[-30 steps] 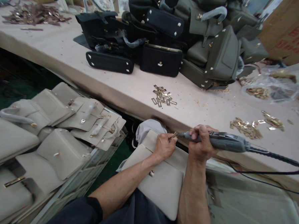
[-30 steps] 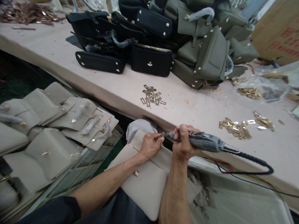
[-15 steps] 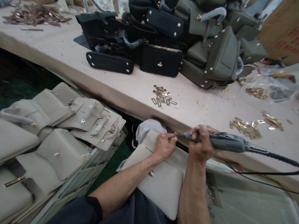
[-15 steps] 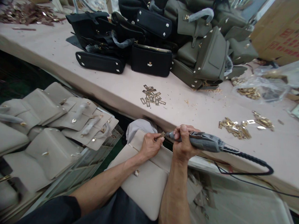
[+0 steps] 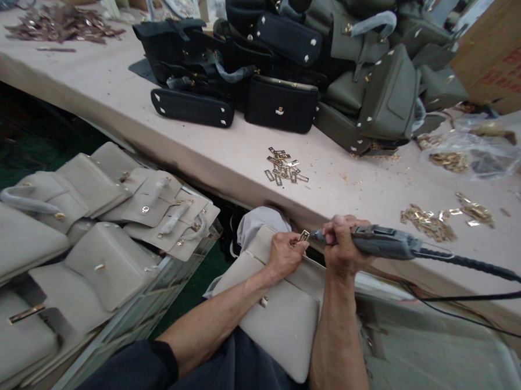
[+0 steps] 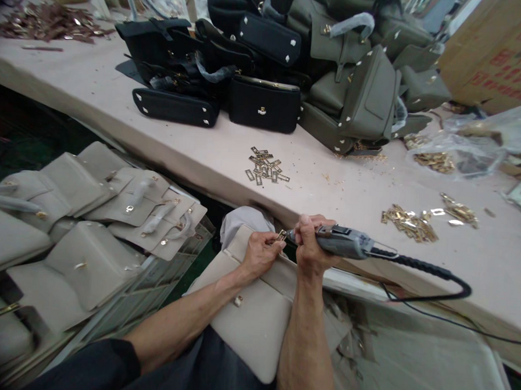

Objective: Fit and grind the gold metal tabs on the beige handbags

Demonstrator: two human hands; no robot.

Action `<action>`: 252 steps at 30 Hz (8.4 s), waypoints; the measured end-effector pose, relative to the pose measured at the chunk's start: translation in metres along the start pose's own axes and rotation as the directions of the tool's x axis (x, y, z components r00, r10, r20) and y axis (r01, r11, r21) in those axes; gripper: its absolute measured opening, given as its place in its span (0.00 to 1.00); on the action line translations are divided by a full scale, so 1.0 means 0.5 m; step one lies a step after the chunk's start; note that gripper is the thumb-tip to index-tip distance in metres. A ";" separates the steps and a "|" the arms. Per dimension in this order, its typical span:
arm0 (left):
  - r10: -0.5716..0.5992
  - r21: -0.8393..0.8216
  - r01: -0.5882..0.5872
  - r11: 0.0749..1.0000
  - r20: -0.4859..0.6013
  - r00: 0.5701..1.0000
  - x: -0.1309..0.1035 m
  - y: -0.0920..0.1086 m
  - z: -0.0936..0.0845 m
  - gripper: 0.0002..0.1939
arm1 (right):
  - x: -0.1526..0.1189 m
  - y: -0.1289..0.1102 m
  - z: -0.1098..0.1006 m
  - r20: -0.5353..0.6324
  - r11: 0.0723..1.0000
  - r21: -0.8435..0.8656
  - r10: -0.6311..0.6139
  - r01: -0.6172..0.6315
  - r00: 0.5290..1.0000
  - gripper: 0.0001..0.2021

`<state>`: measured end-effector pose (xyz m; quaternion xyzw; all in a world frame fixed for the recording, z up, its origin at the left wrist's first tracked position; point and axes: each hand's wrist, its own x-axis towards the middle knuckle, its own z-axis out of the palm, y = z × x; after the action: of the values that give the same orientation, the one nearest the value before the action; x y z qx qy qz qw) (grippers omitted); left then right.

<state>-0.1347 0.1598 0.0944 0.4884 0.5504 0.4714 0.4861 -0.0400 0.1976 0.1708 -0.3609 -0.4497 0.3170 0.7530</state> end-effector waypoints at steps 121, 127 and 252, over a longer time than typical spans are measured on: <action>-0.335 -0.394 0.471 0.789 0.367 0.868 0.034 0.020 -0.017 0.03 | 0.003 0.047 -0.116 -0.038 0.565 -0.549 0.719 -0.615 0.694 0.24; -0.353 -0.398 0.472 0.786 0.337 0.873 0.030 0.026 -0.014 0.07 | 0.003 0.051 -0.128 -0.087 0.625 -0.530 0.632 -0.573 0.770 0.21; 0.080 0.486 -0.067 0.871 -0.006 0.997 -0.026 0.041 0.051 0.12 | 0.024 -0.061 -0.042 -0.335 1.000 -0.006 -0.016 0.015 0.942 0.11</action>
<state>-0.1071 0.1495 0.1134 0.6091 0.6384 0.3427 0.3224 -0.0118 0.1853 0.1945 -0.4072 -0.3184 0.2443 0.8205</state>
